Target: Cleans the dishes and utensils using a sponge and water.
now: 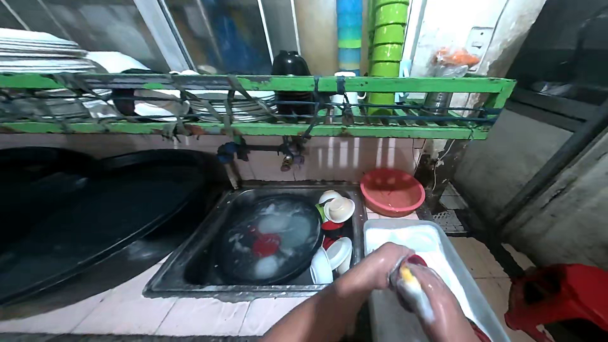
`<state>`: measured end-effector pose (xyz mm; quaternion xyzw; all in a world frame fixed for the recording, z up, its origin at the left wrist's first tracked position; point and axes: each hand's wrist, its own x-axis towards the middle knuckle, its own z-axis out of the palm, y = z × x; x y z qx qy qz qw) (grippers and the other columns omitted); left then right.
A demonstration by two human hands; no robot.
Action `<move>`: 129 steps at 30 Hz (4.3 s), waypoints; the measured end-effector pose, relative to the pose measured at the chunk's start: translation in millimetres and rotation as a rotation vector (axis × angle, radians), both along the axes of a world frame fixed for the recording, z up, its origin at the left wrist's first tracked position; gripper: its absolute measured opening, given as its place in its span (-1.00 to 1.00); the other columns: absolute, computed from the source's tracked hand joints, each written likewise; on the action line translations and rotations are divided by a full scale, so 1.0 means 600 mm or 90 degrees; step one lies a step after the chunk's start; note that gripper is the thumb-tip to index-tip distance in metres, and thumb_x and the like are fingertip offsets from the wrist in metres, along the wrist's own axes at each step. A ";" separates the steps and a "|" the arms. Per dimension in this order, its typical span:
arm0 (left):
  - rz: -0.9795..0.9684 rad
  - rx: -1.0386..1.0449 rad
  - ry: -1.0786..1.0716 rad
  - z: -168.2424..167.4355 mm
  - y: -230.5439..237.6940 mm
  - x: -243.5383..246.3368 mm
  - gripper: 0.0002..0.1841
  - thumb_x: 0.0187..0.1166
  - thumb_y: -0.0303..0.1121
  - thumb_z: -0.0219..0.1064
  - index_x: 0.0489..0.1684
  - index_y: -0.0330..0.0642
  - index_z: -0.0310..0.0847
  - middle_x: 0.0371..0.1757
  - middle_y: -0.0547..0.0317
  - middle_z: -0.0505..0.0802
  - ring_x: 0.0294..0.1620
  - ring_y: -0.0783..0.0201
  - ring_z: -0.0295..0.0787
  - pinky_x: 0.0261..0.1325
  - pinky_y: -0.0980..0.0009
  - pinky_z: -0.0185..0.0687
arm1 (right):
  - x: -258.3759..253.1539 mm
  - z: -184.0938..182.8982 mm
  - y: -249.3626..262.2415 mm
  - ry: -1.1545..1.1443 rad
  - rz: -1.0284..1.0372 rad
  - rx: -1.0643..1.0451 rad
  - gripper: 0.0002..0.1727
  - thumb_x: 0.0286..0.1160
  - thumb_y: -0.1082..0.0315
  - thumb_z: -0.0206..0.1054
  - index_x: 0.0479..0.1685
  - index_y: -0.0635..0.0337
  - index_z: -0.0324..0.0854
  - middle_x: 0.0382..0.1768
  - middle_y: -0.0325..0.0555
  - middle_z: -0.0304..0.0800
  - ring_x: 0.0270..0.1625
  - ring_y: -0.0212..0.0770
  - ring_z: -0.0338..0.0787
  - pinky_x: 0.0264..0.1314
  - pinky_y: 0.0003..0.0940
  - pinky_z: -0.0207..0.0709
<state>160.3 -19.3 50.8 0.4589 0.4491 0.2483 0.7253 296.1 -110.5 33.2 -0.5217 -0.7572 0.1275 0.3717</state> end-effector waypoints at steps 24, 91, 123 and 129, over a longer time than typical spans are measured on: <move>-0.077 0.075 0.048 0.017 -0.013 0.005 -0.46 0.89 0.03 -0.14 0.27 -0.25 0.58 0.07 0.04 0.78 0.04 0.26 0.73 0.13 0.22 0.67 | 0.016 0.000 0.003 -0.059 0.014 -0.021 -0.49 0.35 0.43 0.39 0.32 0.49 0.63 0.24 0.32 0.78 0.37 0.25 0.75 0.47 0.15 0.58; 0.021 0.139 0.084 -0.088 -0.024 0.014 -0.45 0.78 -0.01 0.15 0.40 -0.37 0.58 0.31 -0.21 0.76 0.34 0.03 0.70 0.43 -0.01 0.57 | 0.153 0.014 0.005 0.478 -0.305 -0.228 -0.22 0.29 0.26 0.53 0.56 0.33 0.35 0.18 0.16 0.73 0.08 -0.12 0.82 0.12 -0.11 0.74; 0.026 0.240 0.017 0.019 -0.154 -0.013 -0.63 0.54 -0.65 0.23 0.32 -0.54 0.48 -0.02 0.04 0.88 -0.02 0.41 0.84 0.21 0.40 0.75 | 0.019 0.014 0.014 0.413 -0.117 -0.221 -0.27 0.50 0.12 0.42 0.61 0.33 0.39 0.48 0.17 0.61 0.52 -0.04 0.62 0.63 -0.11 0.45; 0.073 0.205 -0.063 0.006 -0.155 -0.009 -0.67 0.50 -0.68 0.20 0.23 -0.47 0.51 -0.11 0.09 0.90 -0.08 0.37 0.86 0.15 0.36 0.78 | 0.022 0.020 0.022 0.367 -0.176 -0.248 -0.32 0.58 0.08 0.39 0.62 0.27 0.43 0.43 0.21 0.67 0.52 0.08 0.64 0.63 0.04 0.43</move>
